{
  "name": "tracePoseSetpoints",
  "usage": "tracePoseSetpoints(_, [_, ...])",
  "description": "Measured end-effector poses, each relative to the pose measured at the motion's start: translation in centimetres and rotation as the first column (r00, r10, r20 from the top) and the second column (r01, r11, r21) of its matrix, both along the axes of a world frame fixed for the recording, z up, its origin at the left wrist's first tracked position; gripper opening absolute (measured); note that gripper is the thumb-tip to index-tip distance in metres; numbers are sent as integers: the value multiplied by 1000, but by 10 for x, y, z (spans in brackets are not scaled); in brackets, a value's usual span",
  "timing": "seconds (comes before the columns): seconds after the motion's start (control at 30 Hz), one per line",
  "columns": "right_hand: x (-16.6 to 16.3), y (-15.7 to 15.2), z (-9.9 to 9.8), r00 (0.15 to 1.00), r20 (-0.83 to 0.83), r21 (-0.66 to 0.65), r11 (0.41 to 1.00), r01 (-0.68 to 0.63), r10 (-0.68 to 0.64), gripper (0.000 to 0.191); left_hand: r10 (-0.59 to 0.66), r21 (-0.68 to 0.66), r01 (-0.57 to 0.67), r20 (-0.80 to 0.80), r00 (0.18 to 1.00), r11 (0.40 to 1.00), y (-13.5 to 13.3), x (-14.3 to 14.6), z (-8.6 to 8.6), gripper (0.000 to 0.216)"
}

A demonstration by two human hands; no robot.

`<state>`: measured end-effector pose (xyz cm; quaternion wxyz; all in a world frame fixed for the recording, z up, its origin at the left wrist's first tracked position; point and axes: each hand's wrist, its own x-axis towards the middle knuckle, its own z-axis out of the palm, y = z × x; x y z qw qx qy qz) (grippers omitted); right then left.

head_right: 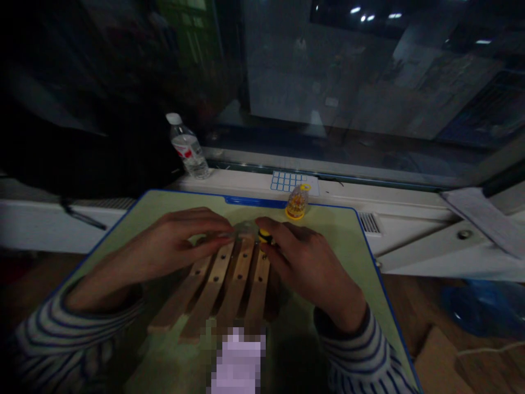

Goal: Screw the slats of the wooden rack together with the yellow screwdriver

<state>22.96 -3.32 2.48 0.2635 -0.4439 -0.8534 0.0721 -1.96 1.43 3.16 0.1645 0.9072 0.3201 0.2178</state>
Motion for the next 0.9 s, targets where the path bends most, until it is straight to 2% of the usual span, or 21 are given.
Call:
tracePoseSetpoints(0.23, [-5, -1, 2, 999, 38, 32, 999, 16, -18, 34, 43, -200, -40, 8, 999, 979, -6, 20, -1, 17])
tracePoseSetpoints(0.6, [-4, 1, -2, 994, 63, 133, 988, 78, -87, 37, -30, -352, 41, 36, 999, 935, 4, 35, -10, 20])
tracePoseSetpoints(0.73, [-3, 1, -4, 990, 82, 175, 979, 103, -118, 36, -72, -350, 74, 21, 997, 934, 7, 41, -11, 18])
tracePoseSetpoints(0.9, [-2, -2, 1, 985, 125, 199, 975, 93, -120, 39, -40, -254, 28, -43, 998, 967, 3, 47, -12, 18])
